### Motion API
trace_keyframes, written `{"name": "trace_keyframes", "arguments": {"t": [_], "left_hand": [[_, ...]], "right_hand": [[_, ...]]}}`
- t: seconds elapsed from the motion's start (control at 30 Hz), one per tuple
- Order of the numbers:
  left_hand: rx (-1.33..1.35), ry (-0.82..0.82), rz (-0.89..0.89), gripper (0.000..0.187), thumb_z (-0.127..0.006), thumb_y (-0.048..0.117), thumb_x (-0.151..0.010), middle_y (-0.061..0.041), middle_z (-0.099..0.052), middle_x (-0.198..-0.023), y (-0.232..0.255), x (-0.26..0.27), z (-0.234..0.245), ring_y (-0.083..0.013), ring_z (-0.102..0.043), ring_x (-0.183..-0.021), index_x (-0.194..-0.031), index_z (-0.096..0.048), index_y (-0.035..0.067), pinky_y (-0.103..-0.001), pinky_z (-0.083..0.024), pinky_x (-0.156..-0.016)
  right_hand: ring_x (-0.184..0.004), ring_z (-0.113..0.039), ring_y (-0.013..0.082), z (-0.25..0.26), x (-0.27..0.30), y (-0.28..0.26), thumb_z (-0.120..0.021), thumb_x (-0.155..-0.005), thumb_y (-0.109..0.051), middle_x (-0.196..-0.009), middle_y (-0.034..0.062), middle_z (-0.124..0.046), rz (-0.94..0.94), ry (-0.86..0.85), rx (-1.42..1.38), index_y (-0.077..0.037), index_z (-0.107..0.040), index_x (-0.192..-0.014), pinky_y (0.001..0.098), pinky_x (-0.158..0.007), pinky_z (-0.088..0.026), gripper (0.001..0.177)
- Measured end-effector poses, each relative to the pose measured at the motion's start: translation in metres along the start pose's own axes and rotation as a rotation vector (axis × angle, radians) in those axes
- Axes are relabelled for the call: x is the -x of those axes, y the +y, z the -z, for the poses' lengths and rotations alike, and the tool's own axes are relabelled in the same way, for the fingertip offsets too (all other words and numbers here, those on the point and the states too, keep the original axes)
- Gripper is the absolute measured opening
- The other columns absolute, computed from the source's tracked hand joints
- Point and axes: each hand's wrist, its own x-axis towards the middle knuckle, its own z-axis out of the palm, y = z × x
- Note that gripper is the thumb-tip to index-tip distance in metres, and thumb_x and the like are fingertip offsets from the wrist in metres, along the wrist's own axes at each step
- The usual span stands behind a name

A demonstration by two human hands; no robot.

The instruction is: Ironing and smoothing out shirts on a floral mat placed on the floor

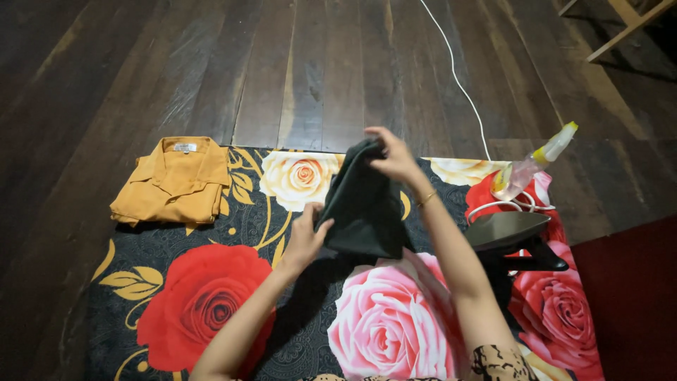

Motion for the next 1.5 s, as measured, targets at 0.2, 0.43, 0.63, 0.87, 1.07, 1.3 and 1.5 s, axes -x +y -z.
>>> {"name": "trace_keyframes", "arguments": {"t": [0.2, 0.43, 0.63, 0.87, 1.07, 1.3, 1.5], "left_hand": [[-0.15, 0.14, -0.346, 0.025, -0.069, 0.003, -0.094, -0.017, -0.074, -0.098, 0.056, -0.068, 0.024, -0.0343, -0.072, -0.091, -0.118, -0.064, 0.002, -0.041, -0.055, -0.081], [-0.444, 0.145, -0.676, 0.026, -0.063, -0.004, -0.085, -0.007, -0.073, -0.106, 0.033, -0.036, 0.041, -0.0259, -0.069, -0.106, -0.108, -0.065, 0.008, -0.044, -0.045, -0.1], [-0.554, -0.124, -0.571, 0.018, -0.064, 0.004, -0.081, -0.007, -0.068, -0.109, -0.067, 0.035, 0.029, -0.0263, -0.065, -0.107, -0.098, -0.065, 0.009, -0.043, -0.044, -0.097], [-0.545, -0.153, -0.524, 0.025, -0.063, 0.003, -0.08, -0.005, -0.068, -0.108, -0.047, 0.04, 0.036, -0.0254, -0.064, -0.106, -0.103, -0.067, 0.011, -0.04, -0.045, -0.093], [-0.517, -0.316, -0.431, 0.021, -0.072, 0.016, -0.078, -0.006, -0.068, -0.106, -0.028, 0.041, 0.043, -0.027, -0.064, -0.105, -0.099, -0.067, 0.012, -0.043, -0.044, -0.088], [-0.518, 0.026, -0.138, 0.043, -0.07, 0.028, -0.093, -0.019, -0.065, -0.117, -0.084, -0.03, 0.027, -0.0401, -0.061, -0.108, -0.128, -0.062, 0.004, -0.05, -0.049, -0.092], [-0.346, 0.144, 0.005, 0.05, -0.066, 0.029, -0.09, -0.02, -0.069, -0.114, -0.171, -0.119, -0.015, -0.04, -0.065, -0.106, -0.132, -0.061, 0.002, -0.049, -0.051, -0.092]], "right_hand": [[-0.095, -0.069, 0.0202, 0.047, -0.002, -0.021, -0.078, -0.083, 0.001, -0.105, 0.006, -0.071, 0.137, 0.334, 0.098, -0.006, -0.066, -0.107, 0.0331, -0.084, -0.056, 0.028], [-0.103, -0.064, 0.0335, 0.001, 0.11, -0.008, -0.059, -0.08, 0.011, -0.106, 0.0152, -0.065, 0.412, 0.677, 0.314, -0.004, -0.056, -0.104, 0.0403, -0.091, -0.05, 0.027], [-0.096, -0.058, 0.0398, -0.065, 0.2, 0.044, -0.066, -0.048, -0.006, -0.095, 0.0186, -0.062, 0.315, 0.263, 0.765, -0.001, -0.062, -0.093, 0.053, -0.087, -0.042, 0.045], [-0.101, -0.059, 0.0322, -0.066, 0.211, 0.033, -0.071, -0.059, -0.001, -0.108, 0.0105, -0.064, 0.056, 0.214, 0.727, -0.008, -0.065, -0.1, 0.0432, -0.083, -0.045, 0.042], [-0.106, -0.06, 0.0329, -0.054, 0.221, 0.038, -0.07, -0.07, -0.002, -0.116, 0.0081, -0.063, -0.164, 0.037, 0.701, -0.01, -0.066, -0.106, 0.0449, -0.085, -0.049, 0.037], [-0.119, -0.056, 0.0444, -0.046, 0.161, 0.052, -0.065, -0.091, -0.014, -0.128, 0.023, -0.056, -0.11, 0.19, 0.454, -0.005, -0.058, -0.128, 0.0488, -0.103, -0.046, 0.039], [-0.116, -0.062, 0.0447, -0.054, 0.076, 0.21, -0.061, -0.101, -0.027, -0.125, 0.0291, -0.065, -0.209, 0.386, 0.431, 0.002, -0.058, -0.137, 0.0477, -0.102, -0.049, 0.046]]}}
